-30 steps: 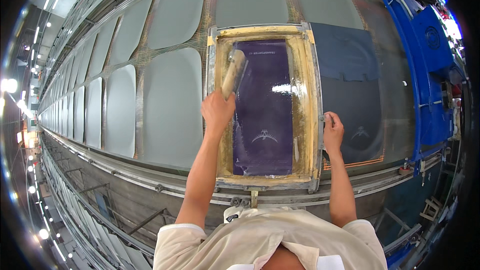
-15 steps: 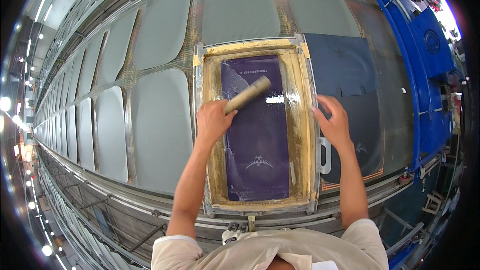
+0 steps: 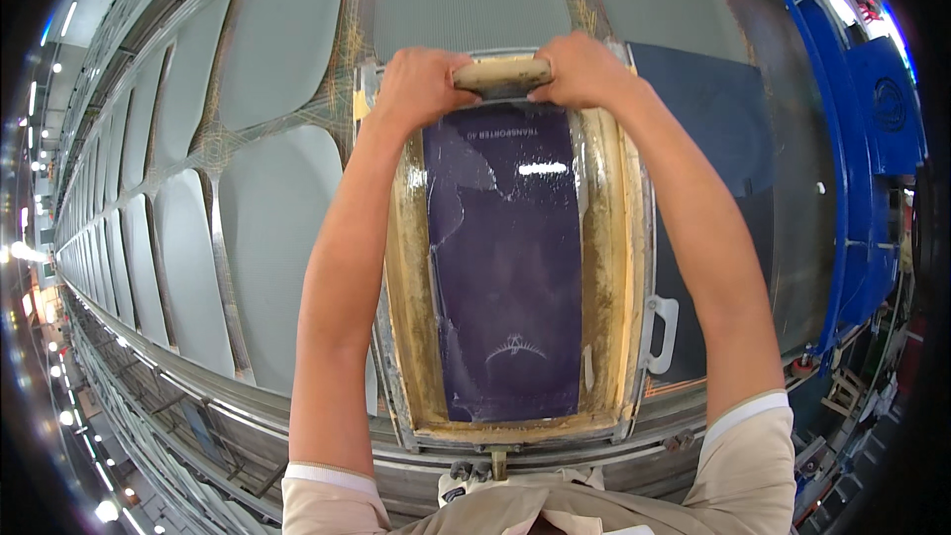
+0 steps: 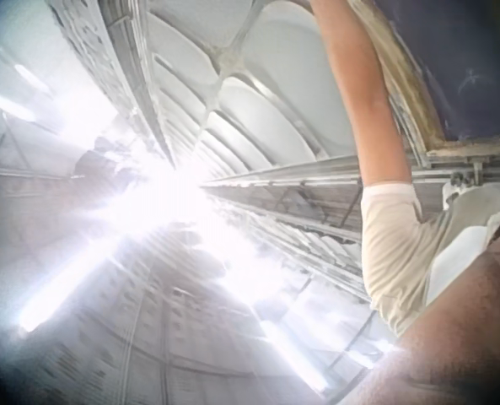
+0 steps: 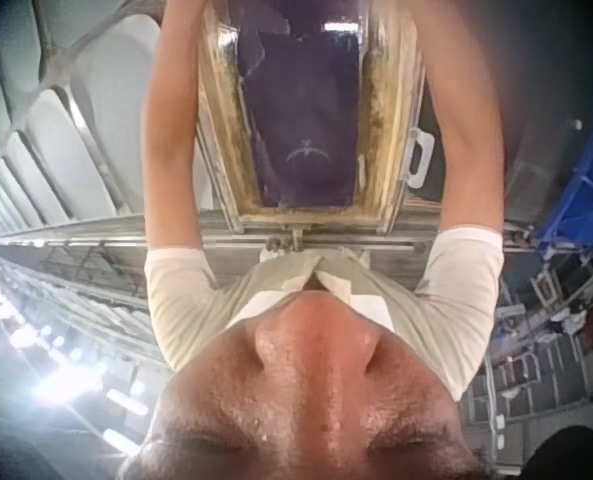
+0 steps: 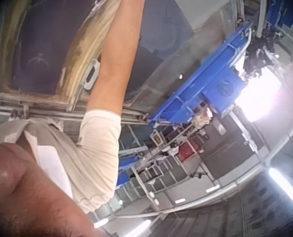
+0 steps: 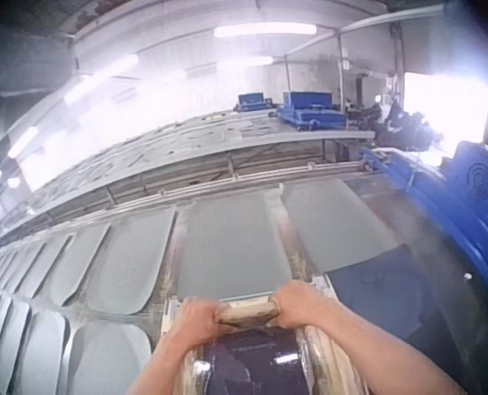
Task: The person uses a squeegee to spread a purple viscous substance across a screen printing frame. Another person pours a clear liquid onto the screen, and the person continues to spread the mixture with the squeegee.
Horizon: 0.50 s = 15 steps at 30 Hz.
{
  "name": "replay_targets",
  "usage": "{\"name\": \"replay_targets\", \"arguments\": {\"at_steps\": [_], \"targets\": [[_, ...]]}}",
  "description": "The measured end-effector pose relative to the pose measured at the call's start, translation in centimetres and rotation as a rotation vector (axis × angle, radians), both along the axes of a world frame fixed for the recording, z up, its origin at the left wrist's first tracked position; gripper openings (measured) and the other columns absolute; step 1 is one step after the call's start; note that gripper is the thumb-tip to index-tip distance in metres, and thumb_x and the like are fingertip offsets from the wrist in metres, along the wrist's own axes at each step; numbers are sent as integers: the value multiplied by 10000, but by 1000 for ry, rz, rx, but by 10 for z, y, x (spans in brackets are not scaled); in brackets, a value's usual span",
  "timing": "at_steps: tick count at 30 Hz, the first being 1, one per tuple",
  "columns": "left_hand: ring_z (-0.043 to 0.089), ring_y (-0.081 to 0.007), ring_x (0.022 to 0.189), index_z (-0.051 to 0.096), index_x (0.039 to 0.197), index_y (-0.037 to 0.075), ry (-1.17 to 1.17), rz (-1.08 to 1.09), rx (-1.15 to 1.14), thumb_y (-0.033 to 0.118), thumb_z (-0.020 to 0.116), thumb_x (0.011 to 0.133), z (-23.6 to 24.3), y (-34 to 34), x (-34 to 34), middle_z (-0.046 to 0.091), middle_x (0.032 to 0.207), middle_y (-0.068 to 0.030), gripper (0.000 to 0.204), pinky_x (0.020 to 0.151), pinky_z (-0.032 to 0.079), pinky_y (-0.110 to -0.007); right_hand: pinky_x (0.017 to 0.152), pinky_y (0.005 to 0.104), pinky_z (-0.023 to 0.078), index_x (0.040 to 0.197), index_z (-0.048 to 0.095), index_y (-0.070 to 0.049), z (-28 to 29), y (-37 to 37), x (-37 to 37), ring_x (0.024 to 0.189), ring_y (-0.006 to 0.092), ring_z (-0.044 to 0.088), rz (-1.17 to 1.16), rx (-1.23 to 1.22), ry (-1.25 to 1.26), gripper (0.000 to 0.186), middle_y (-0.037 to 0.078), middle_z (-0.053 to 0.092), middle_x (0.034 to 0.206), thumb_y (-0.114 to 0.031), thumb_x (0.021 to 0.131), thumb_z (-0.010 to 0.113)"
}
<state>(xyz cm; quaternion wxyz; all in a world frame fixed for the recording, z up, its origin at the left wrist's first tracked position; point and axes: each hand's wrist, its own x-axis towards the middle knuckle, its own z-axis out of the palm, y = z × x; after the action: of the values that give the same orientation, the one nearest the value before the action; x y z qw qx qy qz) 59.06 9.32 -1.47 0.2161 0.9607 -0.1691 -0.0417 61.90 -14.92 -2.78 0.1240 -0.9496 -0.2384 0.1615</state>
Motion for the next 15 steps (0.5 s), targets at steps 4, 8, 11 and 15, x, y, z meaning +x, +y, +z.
{"name": "replay_targets", "arguments": {"at_steps": [4,8,11,15], "targets": [[684,-353,823,766,914,157,-27,15,-23,260,859,692,-15,6,-22,713,802,-111,262,730,525,-476,817,449,560,935,755,-85,9,11,-21,921,364,707,-59,-29,71,291,149,742,929,-316,777,833],[670,-328,702,786,911,144,-151,-54,-92,225,894,661,-16,1,-84,695,742,-113,284,658,522,-429,816,462,567,892,758,-79,0,-4,-83,877,368,719,62,41,-103,292,152,733,821,-327,765,845],[683,-317,724,776,865,116,-201,-84,-127,170,893,641,-18,1,-159,708,756,-104,258,667,526,-435,783,464,554,868,753,-96,8,-4,-157,852,365,708,85,64,-82,245,129,726,803,-288,749,847],[674,-313,767,766,860,120,-142,-87,-146,111,852,640,-13,-5,-286,717,795,-74,237,725,517,-434,779,456,538,911,765,-113,13,-11,-284,853,353,698,37,96,45,255,113,731,841,-219,702,865]]}}
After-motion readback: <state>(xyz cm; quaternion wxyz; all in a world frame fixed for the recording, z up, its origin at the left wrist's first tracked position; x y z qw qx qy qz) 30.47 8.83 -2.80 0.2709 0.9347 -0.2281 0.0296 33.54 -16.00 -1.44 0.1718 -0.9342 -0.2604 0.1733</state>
